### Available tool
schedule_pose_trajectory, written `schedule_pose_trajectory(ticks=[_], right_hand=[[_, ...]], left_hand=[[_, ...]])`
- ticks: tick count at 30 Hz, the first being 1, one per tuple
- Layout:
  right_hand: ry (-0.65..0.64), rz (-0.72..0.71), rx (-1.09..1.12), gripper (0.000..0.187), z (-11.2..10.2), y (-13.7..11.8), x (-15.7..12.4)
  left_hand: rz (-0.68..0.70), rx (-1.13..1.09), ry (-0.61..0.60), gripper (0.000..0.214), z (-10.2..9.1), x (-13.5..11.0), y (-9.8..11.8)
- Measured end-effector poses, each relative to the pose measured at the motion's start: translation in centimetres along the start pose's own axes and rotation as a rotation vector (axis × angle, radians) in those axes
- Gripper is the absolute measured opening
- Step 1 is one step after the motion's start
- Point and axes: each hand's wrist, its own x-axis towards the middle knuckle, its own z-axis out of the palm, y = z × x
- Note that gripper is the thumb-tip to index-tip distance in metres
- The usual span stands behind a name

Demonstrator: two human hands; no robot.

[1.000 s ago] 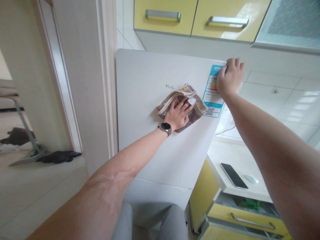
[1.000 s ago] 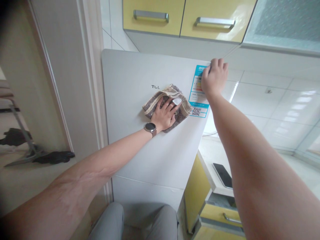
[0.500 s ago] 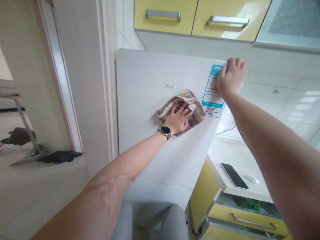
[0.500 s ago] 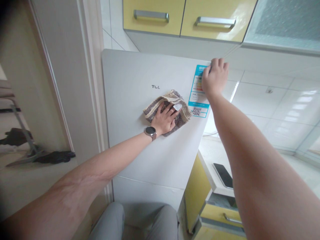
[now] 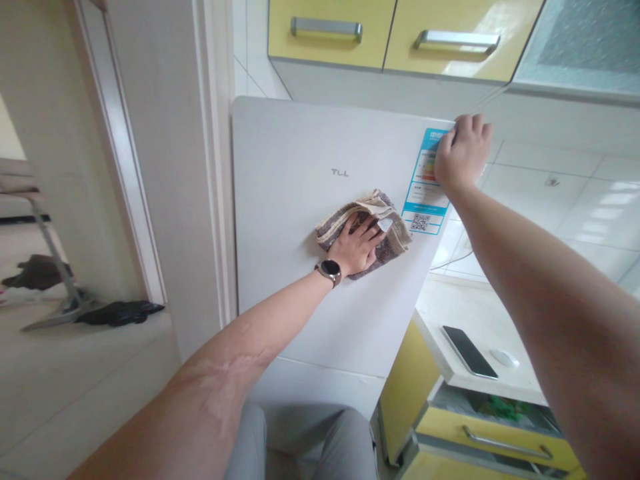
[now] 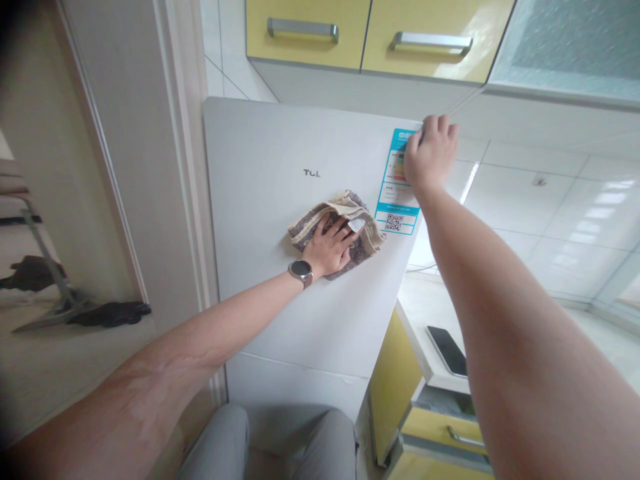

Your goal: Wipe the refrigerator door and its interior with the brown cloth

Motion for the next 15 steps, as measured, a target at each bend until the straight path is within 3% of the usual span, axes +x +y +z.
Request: schedule_pose_trajectory(ticks=[15], right_hand=[[-0.011,-0.016,0.012,0.02,0.2,0.3,0.1]], left_hand=[[0.045,0.0,-0.005,0.061,1.8,-1.9,1.0]])
